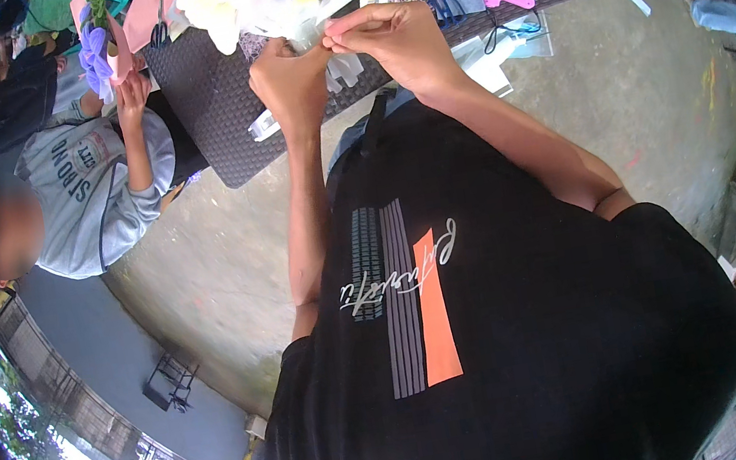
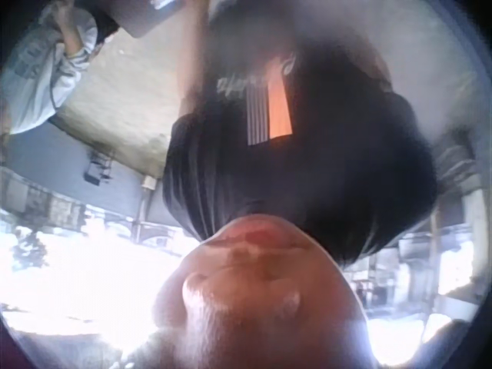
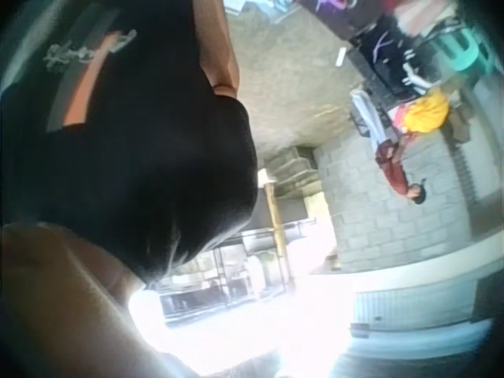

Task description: The person assembles a bouquet of artificial flowers by taping stems together and wrapping the arrangement in clear plastic sheets, using scissors to cut the plastic.

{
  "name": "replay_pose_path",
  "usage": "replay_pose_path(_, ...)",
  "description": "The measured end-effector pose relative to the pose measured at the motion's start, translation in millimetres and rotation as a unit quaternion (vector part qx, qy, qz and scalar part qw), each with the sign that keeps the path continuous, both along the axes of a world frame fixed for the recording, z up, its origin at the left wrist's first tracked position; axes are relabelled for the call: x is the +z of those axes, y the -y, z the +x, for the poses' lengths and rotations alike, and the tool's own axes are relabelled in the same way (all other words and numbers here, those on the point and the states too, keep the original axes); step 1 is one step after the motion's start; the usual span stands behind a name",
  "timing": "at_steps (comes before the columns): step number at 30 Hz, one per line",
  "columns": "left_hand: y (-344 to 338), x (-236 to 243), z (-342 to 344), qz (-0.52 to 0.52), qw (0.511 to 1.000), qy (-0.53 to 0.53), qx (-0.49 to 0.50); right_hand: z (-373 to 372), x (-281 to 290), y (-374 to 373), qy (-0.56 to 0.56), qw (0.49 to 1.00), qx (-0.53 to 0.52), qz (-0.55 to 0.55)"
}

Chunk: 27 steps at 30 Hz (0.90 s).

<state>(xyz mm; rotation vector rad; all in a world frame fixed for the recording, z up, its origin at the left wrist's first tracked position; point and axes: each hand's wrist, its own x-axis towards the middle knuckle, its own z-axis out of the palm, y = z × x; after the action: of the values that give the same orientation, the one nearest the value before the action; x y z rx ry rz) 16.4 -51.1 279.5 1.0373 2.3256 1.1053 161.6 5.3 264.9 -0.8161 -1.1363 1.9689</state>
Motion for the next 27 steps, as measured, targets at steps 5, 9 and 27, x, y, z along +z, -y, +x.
replay_pose_path(5, -4, -28, 5, 0.064, 0.997, -0.038, 0.014, -10, 4, 6, 0.097, 0.989, -0.007, 0.109)
replay_pose_path(9, -4, -23, 9, 0.005, 0.997, -0.073, 0.000, -14, 14, 9, 0.241, 0.944, 0.008, 0.227)
replay_pose_path(27, -9, -50, 5, 0.135, 0.969, -0.167, -0.121, -3, -7, 8, 0.213, 0.952, -0.055, 0.213)
